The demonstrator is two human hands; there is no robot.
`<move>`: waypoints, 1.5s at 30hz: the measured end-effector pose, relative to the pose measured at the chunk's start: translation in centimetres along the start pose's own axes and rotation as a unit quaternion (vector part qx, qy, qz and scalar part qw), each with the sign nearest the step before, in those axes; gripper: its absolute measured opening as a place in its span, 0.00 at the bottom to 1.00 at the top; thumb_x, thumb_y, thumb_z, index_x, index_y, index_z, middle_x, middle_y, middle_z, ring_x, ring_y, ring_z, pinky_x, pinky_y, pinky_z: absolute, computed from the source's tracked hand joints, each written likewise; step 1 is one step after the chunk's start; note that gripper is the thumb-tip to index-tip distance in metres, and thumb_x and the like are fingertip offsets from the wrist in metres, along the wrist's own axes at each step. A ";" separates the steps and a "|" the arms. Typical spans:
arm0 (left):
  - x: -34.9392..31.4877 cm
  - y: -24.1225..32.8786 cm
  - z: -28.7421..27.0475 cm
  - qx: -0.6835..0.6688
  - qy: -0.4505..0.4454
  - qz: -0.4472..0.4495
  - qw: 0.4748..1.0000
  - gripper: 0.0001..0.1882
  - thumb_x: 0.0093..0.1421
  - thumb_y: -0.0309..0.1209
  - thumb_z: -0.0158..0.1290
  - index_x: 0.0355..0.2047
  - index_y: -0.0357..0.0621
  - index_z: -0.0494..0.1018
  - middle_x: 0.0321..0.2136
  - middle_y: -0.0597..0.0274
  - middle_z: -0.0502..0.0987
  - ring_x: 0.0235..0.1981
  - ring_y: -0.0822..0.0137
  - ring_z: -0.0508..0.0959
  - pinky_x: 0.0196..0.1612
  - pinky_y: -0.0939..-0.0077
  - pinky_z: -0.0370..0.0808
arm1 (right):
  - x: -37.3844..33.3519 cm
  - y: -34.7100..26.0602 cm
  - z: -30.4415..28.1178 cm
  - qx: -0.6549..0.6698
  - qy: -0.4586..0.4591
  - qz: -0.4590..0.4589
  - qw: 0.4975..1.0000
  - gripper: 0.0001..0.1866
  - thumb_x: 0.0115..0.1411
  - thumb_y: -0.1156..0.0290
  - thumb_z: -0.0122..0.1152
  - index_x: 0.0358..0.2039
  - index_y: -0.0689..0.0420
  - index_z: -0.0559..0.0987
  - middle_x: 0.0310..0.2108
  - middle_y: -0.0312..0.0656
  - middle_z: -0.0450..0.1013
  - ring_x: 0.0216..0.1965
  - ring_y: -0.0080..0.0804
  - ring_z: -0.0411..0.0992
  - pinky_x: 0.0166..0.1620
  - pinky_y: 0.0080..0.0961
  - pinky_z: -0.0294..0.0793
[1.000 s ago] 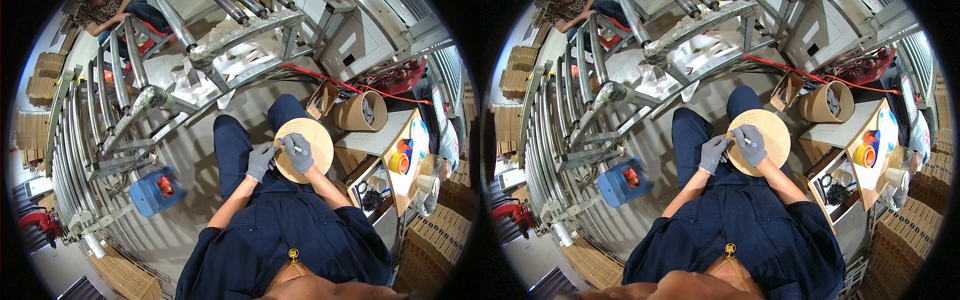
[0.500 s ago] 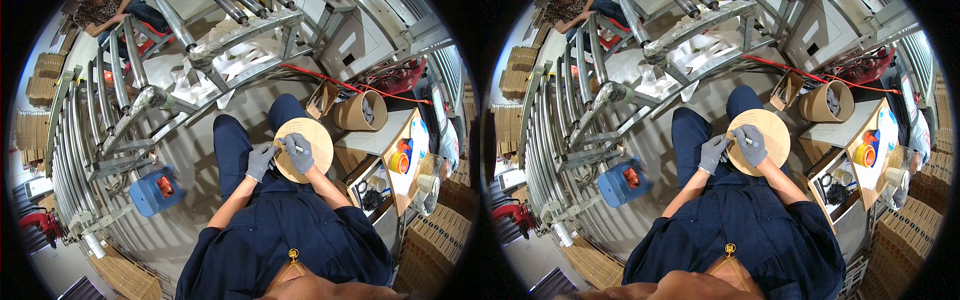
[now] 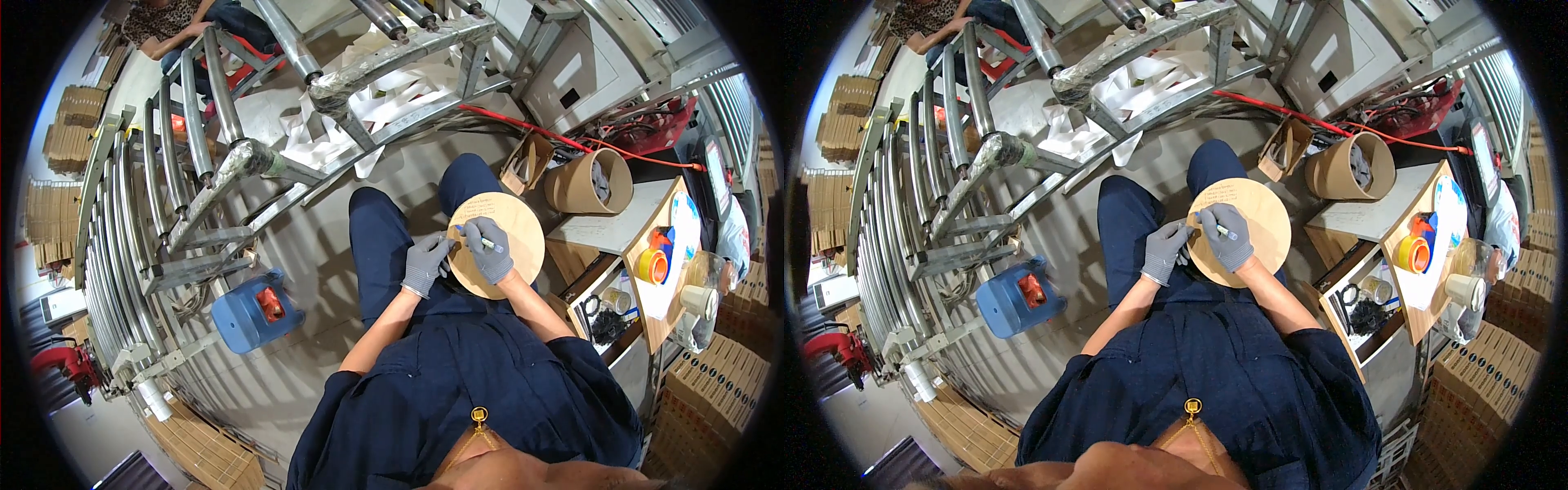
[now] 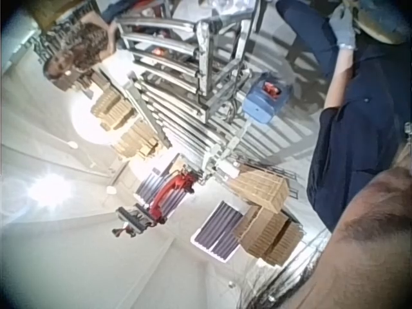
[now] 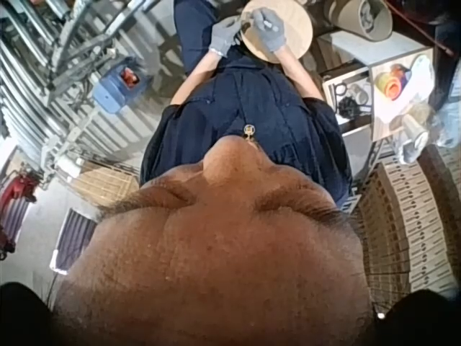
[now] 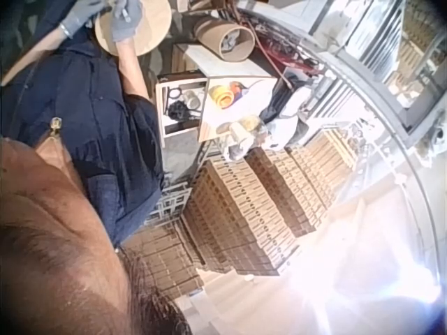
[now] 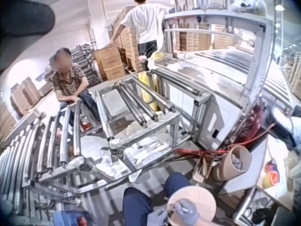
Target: The recorder is writing information on a circular cardboard piece using a blue pen while sitting at a workstation.
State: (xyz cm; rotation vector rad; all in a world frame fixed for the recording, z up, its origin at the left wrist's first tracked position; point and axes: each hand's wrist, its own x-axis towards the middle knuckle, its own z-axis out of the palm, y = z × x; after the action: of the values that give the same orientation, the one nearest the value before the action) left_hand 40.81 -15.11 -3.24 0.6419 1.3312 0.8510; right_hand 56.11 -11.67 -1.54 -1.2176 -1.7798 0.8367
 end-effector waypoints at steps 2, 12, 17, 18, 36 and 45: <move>0.0 -0.1 0.0 0.000 0.000 -0.002 1.000 0.13 0.58 0.35 0.54 0.37 0.38 0.76 0.20 0.67 0.75 0.13 0.80 0.71 0.13 0.88 0.67 | -0.1 0.0 0.0 -0.008 -0.003 -0.007 1.000 0.10 0.61 0.71 0.48 0.25 0.61 0.74 0.21 0.41 0.70 0.21 0.28 0.69 0.28 0.22 0.68; 0.2 -0.6 0.0 -0.007 0.006 0.007 1.000 0.16 0.57 0.35 0.55 0.41 0.37 0.75 0.19 0.67 0.75 0.12 0.80 0.71 0.13 0.87 0.66 | -0.2 -0.4 -0.3 0.027 -0.015 0.073 0.997 0.02 0.54 0.76 0.53 0.25 0.59 0.71 0.23 0.42 0.69 0.27 0.40 0.70 0.31 0.30 0.68; 0.1 -0.6 0.0 -0.013 0.008 0.008 1.000 0.15 0.56 0.34 0.56 0.41 0.37 0.76 0.19 0.67 0.75 0.12 0.80 0.70 0.13 0.87 0.66 | -0.4 0.0 -0.1 0.052 -0.009 0.093 0.994 0.03 0.56 0.75 0.51 0.27 0.59 0.72 0.25 0.43 0.70 0.29 0.41 0.70 0.34 0.31 0.68; 0.1 -0.4 0.1 -0.009 0.012 0.006 1.000 0.15 0.56 0.34 0.56 0.40 0.37 0.76 0.19 0.67 0.75 0.12 0.80 0.70 0.13 0.87 0.66 | -0.3 0.0 -0.2 0.038 -0.015 0.082 0.996 0.03 0.56 0.74 0.51 0.27 0.59 0.73 0.25 0.43 0.71 0.30 0.41 0.70 0.34 0.31 0.68; 0.2 -0.4 0.1 -0.009 0.013 0.000 1.000 0.13 0.57 0.34 0.55 0.37 0.38 0.77 0.18 0.67 0.75 0.11 0.79 0.71 0.13 0.87 0.66 | 0.1 0.0 -0.1 -0.005 0.009 0.013 1.000 0.10 0.59 0.73 0.49 0.24 0.61 0.74 0.20 0.42 0.70 0.21 0.29 0.69 0.28 0.24 0.69; 0.3 -0.5 0.1 -0.007 0.014 0.001 1.000 0.14 0.57 0.34 0.55 0.39 0.39 0.76 0.19 0.67 0.75 0.12 0.80 0.71 0.13 0.88 0.66 | -0.2 0.5 -0.4 -0.064 -0.040 -0.012 0.997 0.02 0.55 0.75 0.51 0.29 0.58 0.72 0.24 0.40 0.71 0.30 0.39 0.70 0.34 0.32 0.69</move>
State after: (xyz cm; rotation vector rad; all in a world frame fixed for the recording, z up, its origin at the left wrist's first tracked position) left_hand 40.95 -15.17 -3.77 0.6218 1.3485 0.8732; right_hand 56.74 -11.66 -1.83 -1.2580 -1.9336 0.7783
